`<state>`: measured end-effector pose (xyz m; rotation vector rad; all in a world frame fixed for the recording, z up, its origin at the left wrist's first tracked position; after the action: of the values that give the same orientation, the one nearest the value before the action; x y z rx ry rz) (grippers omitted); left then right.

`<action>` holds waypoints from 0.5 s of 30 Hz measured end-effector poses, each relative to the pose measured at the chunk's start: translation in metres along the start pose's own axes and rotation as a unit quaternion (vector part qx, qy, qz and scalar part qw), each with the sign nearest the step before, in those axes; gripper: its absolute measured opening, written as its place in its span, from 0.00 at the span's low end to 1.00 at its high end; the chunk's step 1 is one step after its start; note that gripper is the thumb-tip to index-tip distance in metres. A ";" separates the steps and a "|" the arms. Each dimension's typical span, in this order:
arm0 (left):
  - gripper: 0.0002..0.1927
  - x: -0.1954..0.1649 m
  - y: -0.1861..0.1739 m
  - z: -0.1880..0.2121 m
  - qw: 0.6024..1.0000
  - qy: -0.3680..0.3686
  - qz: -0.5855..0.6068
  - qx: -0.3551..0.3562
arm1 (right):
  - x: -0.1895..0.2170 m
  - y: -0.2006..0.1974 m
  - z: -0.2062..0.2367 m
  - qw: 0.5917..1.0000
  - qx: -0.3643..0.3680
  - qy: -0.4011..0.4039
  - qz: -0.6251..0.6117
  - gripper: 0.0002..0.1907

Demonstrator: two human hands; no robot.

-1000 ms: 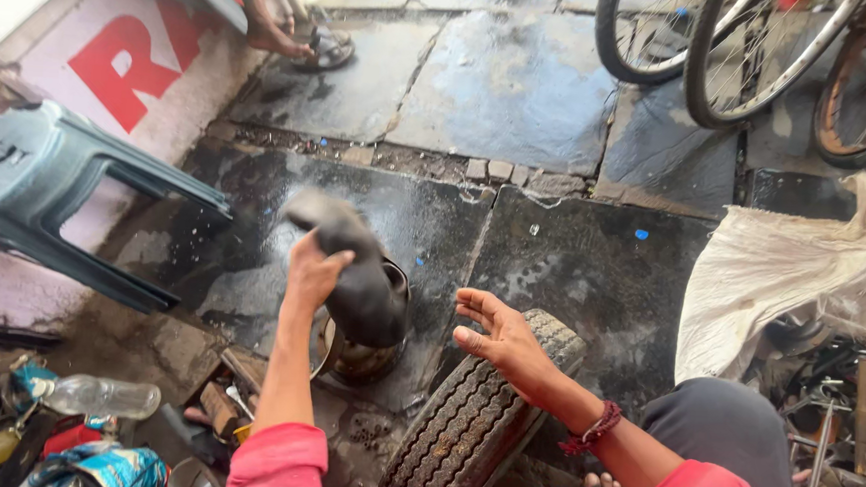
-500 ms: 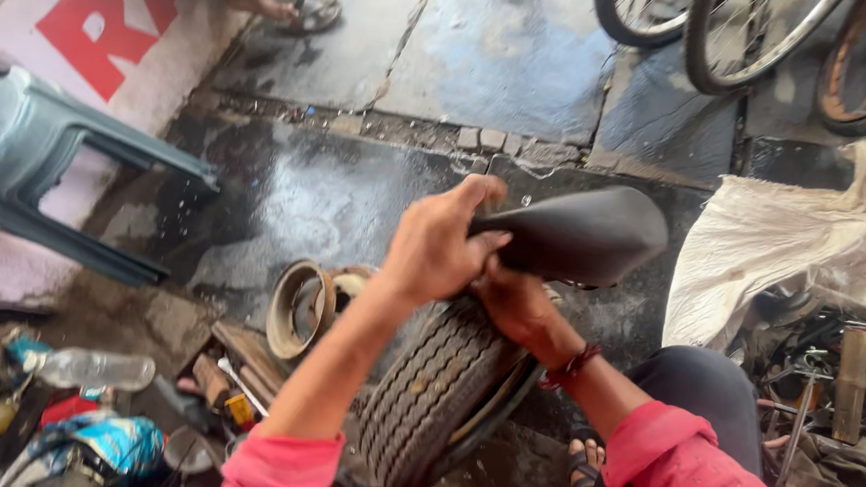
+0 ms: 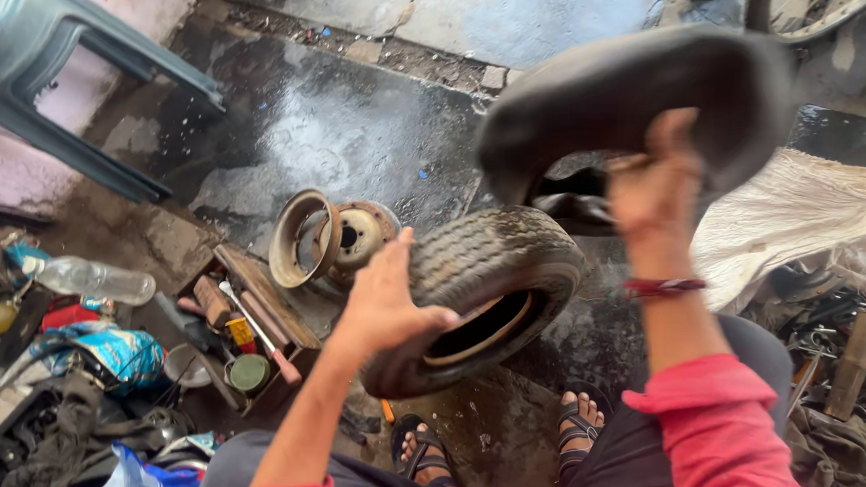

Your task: The person removes a deflated inner tube from a tire, inspects the tire tread, and uses a metal tool to pry the tire bead away from the rim. The person then uses a hammer to tap the tire bead.

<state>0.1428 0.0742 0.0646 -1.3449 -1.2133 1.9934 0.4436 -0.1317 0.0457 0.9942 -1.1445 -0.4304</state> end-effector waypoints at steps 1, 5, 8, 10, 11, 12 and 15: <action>0.71 0.016 0.002 -0.004 1.000 -0.018 -0.010 0.016 | 0.023 -0.012 0.001 0.997 -0.012 -0.047 0.052 0.32; 0.62 0.049 -0.019 -0.016 0.995 -0.008 -0.031 -0.090 | 0.109 -0.017 0.015 0.982 0.101 -0.158 -0.018 0.39; 0.57 0.074 -0.027 -0.029 0.991 -0.061 0.004 -0.115 | 0.140 -0.014 0.028 0.977 0.113 -0.150 0.101 0.36; 0.54 0.077 -0.038 -0.043 0.989 -0.060 0.033 -0.134 | 0.150 -0.006 0.027 0.965 0.108 -0.120 0.205 0.33; 0.54 0.083 -0.039 -0.051 0.988 -0.093 0.041 -0.118 | 0.150 -0.001 0.023 0.955 0.108 -0.099 0.259 0.32; 0.53 0.087 -0.041 -0.060 0.986 -0.123 0.047 -0.102 | 0.148 0.006 0.017 0.936 0.104 -0.076 0.327 0.31; 0.53 0.096 -0.043 -0.085 0.972 -0.216 0.075 -0.055 | 0.122 0.027 -0.009 0.803 0.111 -0.017 0.585 0.28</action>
<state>0.1737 0.2035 0.0404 -1.1110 -1.4638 2.4469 0.4948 -0.2030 0.1343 0.3063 -1.6283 0.7042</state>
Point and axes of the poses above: each hand's wrist, its own z-axis away from the middle knuckle, its own y-axis out of the palm, x = y × z, the point moved 10 cm from there along -z, towards the middle knuckle, and after that the axes turned 1 degree about x, right-handed, at the moved point
